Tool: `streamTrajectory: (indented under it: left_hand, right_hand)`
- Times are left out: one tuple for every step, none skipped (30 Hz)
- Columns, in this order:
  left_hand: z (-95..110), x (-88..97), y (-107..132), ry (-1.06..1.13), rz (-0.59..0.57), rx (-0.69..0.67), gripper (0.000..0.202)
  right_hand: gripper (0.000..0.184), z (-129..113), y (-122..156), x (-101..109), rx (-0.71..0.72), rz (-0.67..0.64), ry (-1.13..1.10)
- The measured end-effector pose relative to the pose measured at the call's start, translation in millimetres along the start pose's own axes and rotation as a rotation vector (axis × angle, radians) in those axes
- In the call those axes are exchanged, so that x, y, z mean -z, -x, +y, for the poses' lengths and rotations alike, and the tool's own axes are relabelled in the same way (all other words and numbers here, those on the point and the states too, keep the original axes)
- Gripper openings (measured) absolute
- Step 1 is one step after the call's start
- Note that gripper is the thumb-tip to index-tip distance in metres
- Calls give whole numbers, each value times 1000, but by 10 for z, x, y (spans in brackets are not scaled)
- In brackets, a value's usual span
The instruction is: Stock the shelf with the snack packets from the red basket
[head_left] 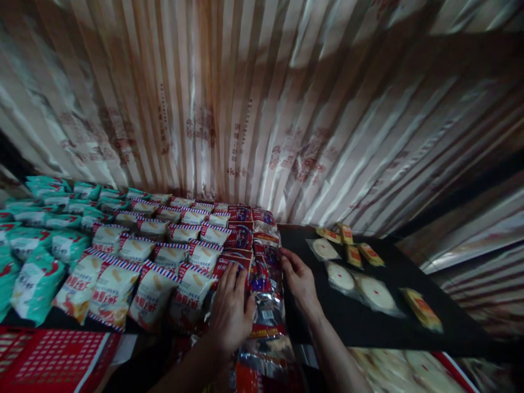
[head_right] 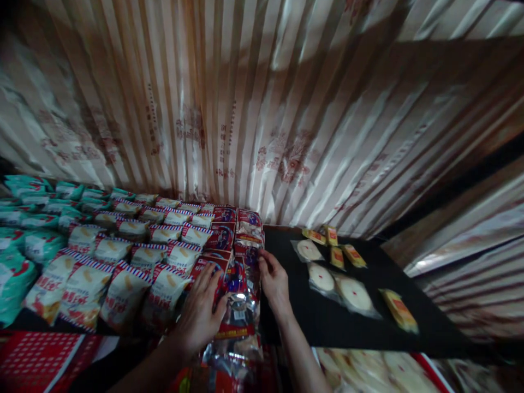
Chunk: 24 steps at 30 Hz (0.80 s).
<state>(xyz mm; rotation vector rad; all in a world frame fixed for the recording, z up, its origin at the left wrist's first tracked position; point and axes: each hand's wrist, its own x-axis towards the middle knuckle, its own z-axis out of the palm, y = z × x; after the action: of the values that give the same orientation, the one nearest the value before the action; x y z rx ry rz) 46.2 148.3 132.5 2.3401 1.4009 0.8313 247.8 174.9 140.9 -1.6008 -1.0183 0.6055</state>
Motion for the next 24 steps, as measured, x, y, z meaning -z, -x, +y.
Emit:
streamTrajectory:
  left_hand:
    - [-3,-1,-8,-5,-4,5,51]
    - [-4,-1,-16,-8,-11,8,50]
    - [-2,-2,-25,-9,-18,8,50]
    - [0,-4,-34,-9,-22,10,50]
    - [3,-5,-43,-7,-23,13,50]
    - [4,-7,-50,-3,-20,15,50]
    - [4,-9,-57,1,-15,19,50]
    - [1,-11,-62,7,-5,25,50]
    - [-3,-13,-64,12,5,31,50]
    - [-9,-14,-65,17,15,38,50]
    - [-15,-15,-63,22,22,45,50]
    - [-20,-15,-60,27,26,52,50]
    - [-25,-14,-56,32,27,57,50]
    - [-28,-14,-52,37,25,59,50]
    - [-30,-13,-48,44,23,60,50]
    - [-29,-13,-46,51,23,61,50]
    - [-28,-12,-45,57,26,62,50]
    - [-25,-12,-47,63,32,66,51]
    - [-21,-12,-49,69,38,71,51]
    - [-16,-11,-54,74,44,76,51]
    - [-11,-10,-59,79,47,82,51]
    - [-6,-6,-64,84,48,88,52]
    - [-1,-1,-70,90,48,93,52]
    - [4,6,-75,96,45,98,52]
  right_hand:
    - [47,-25,-19,-34,4,-23,-3]
    - [47,-63,-51,-76,8,-55,-5]
    - [47,-110,-93,-122,15,-93,-4]
    - [46,-161,-143,-169,27,-136,3]
    - [44,-212,-196,-213,43,-180,22]
    - [42,-260,-248,-254,63,-226,55]
    - [39,-300,-296,-289,82,-274,96]
    - [37,-332,-337,-320,94,-323,143]
    - [35,-355,-370,-346,98,-369,190]
    - [34,-368,-393,-370,92,-408,232]
    - [33,-374,-409,-391,78,-433,264]
    - [32,-375,-416,-411,59,-447,284]
    - [31,-376,-418,-431,40,-450,291]
    - [30,-378,-414,-452,21,-442,284]
    - [30,-384,-406,-474,-1,-427,262]
    - [30,-397,-395,-497,-28,-408,228]
    - [31,-416,-381,-521,-62,-388,185]
    - [32,-442,-365,-544,-97,-373,137]
    - [32,-471,-348,-567,-125,-371,94]
    - [31,-502,-330,-587,-143,-386,61]
    - [29,-532,-311,-605,-149,-413,48]
    - [27,-558,-294,-620,-146,-447,54]
    - [26,-579,-278,-633,-139,-481,74]
    - [26,-593,-264,-644,-137,-505,99]
